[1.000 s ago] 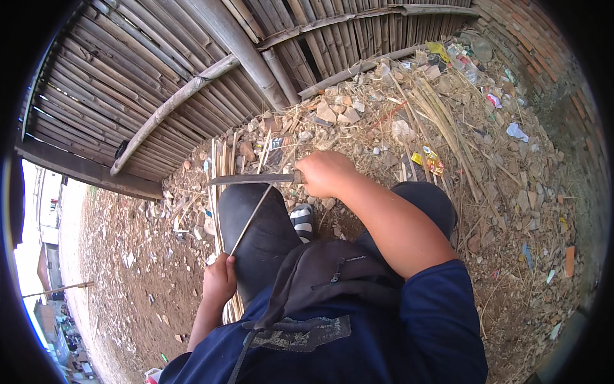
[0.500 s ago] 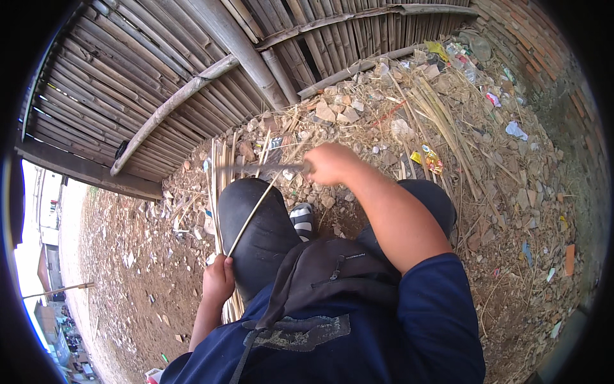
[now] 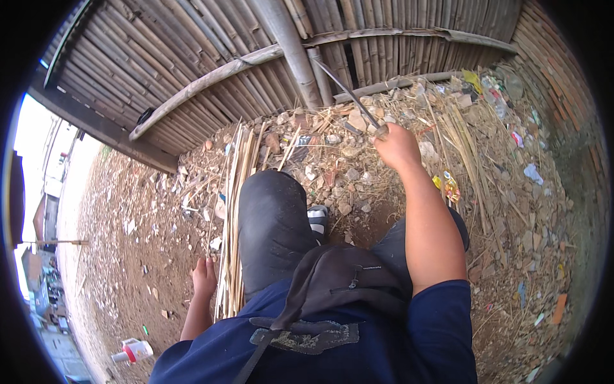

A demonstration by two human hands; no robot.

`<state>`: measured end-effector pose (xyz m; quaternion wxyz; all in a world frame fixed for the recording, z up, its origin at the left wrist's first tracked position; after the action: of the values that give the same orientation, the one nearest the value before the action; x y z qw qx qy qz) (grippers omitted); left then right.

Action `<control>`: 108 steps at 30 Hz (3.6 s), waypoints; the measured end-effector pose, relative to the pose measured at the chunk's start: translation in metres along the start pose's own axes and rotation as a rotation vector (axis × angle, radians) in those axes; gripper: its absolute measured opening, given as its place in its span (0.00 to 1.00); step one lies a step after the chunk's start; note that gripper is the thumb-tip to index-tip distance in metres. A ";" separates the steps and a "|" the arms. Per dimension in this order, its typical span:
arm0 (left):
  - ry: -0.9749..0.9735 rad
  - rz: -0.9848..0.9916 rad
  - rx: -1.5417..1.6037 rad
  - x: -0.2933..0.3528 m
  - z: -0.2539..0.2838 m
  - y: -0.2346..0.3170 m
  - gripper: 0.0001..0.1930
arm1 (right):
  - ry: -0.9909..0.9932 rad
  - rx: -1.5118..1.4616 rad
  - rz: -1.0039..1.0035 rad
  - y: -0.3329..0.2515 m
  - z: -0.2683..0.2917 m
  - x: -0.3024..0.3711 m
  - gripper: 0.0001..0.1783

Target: The person uses a blade to shave and smooth several thin bamboo strips while sitting on the ground near a bamboo structure.

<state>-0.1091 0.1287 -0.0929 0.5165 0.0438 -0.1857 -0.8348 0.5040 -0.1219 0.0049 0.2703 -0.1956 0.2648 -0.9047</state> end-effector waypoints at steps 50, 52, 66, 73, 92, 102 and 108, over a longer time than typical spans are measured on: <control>-0.063 0.074 0.039 -0.023 -0.183 -0.147 0.31 | 0.541 -0.258 -0.247 0.060 0.118 0.217 0.21; -0.138 0.149 0.003 -0.024 -0.185 -0.145 0.33 | 0.515 -0.188 -0.379 0.100 0.120 0.254 0.26; -0.036 0.289 -0.369 -0.005 -0.151 -0.139 0.37 | 0.366 -0.213 -0.861 0.377 -0.036 0.372 0.34; -0.084 0.350 -0.434 -0.014 -0.121 -0.103 0.38 | 0.224 0.039 -0.897 0.432 -0.047 0.368 0.35; -0.229 0.241 -0.255 -0.050 -0.128 -0.099 0.45 | 0.152 -0.185 -0.764 0.425 -0.129 0.362 0.30; -0.343 0.192 -0.170 -0.024 -0.124 -0.087 0.37 | 0.155 -0.196 -0.754 0.476 -0.195 0.306 0.27; -0.540 0.304 -0.144 -0.010 -0.148 -0.100 0.35 | 0.302 -0.067 -0.703 0.465 -0.180 0.311 0.25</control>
<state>-0.1499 0.1385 -0.2668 0.5691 -0.2441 -0.2607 -0.7407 0.3518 -0.5704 -0.3426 -0.1051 -0.1475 0.2477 -0.9517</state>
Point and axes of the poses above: each hand's wrist, its own x-axis away from the middle knuckle, its own z-axis out of the back of the hand, y = z × x, the point moved 9 cm from there along -x, towards the middle knuckle, and after that the axes turned 8 degrees about -y, right-handed, at the moved point
